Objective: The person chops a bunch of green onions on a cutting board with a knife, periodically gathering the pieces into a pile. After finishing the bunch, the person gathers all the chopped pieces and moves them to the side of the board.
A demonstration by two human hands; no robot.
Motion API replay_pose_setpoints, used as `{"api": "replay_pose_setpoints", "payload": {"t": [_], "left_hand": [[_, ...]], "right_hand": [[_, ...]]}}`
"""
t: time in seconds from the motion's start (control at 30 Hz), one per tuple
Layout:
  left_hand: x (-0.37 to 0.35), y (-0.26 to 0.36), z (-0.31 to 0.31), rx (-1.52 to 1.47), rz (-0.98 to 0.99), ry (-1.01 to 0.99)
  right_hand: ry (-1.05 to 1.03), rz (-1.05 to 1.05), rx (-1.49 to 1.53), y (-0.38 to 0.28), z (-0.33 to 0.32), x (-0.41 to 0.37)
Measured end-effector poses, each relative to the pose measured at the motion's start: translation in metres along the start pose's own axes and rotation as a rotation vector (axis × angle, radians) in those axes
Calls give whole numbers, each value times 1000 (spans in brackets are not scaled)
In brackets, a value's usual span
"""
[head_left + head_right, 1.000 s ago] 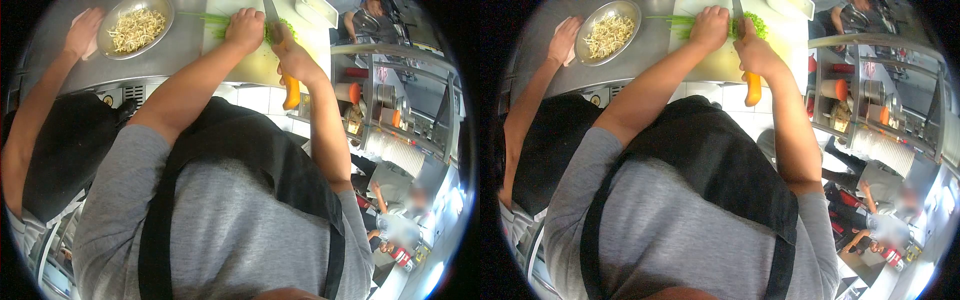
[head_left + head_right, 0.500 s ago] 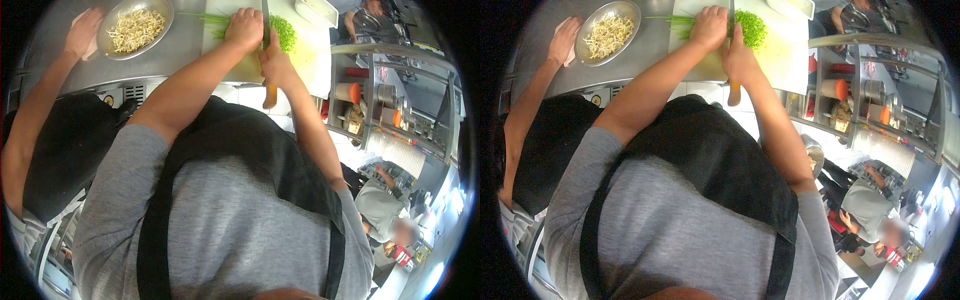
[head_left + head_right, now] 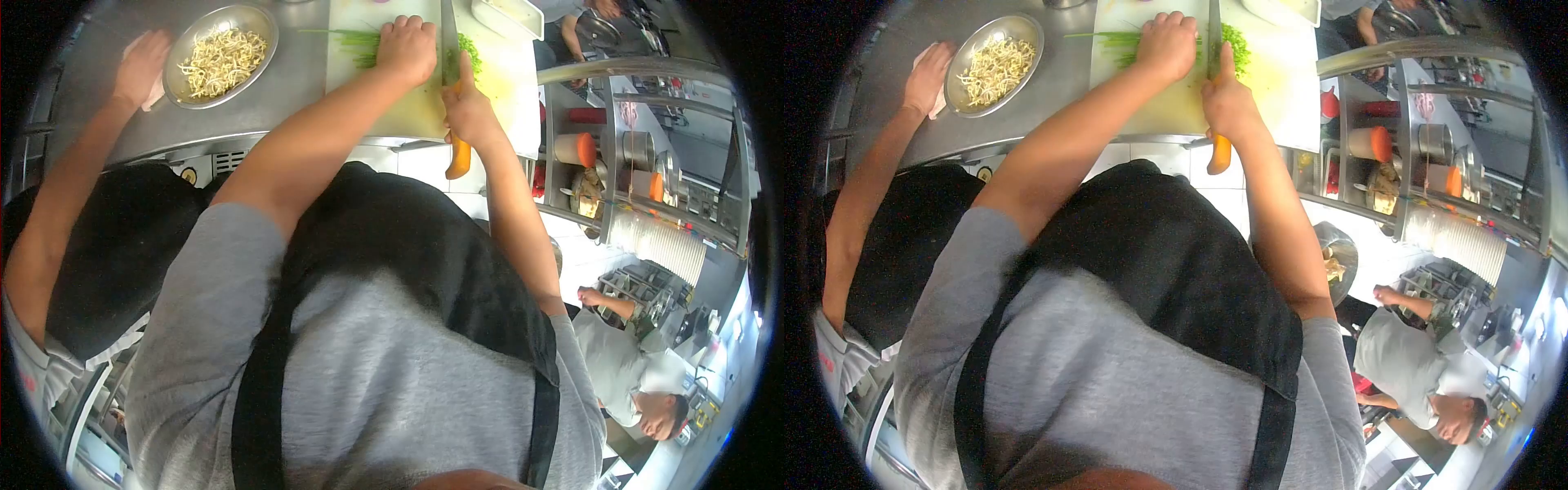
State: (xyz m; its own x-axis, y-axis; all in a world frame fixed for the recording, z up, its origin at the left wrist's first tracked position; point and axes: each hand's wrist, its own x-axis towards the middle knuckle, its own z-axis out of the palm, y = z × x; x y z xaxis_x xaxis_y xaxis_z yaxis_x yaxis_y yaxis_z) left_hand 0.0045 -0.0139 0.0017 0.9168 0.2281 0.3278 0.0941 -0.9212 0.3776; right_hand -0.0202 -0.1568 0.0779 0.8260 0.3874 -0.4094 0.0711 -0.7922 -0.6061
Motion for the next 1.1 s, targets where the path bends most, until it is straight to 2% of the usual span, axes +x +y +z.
{"api": "replay_pose_setpoints", "payload": {"t": [0.2, 0.43, 0.53, 0.63, 0.73, 0.93, 1.1], "left_hand": [[2, -18, -15, -9, 32, 35], [-7, -17, -5, -40, 39, 96], [-3, -18, -7, -44, 13, -47], [-1, -30, -24, -82, 171, -208], [-6, -41, -34, -12, 325, -287], [-4, -29, -31, -61, 199, -270], [-19, -25, -21, -47, 197, -95]], "right_hand": [[71, -85, -168, 8, 7, 10], [21, -112, -288, 1, 14, 7], [38, -116, -293, -2, 12, 6], [53, -120, -246, 5, 11, 9], [52, -119, -234, 6, 11, 8], [81, -170, -289, 13, 13, 14], [72, -148, -272, 9, 13, 12]]}}
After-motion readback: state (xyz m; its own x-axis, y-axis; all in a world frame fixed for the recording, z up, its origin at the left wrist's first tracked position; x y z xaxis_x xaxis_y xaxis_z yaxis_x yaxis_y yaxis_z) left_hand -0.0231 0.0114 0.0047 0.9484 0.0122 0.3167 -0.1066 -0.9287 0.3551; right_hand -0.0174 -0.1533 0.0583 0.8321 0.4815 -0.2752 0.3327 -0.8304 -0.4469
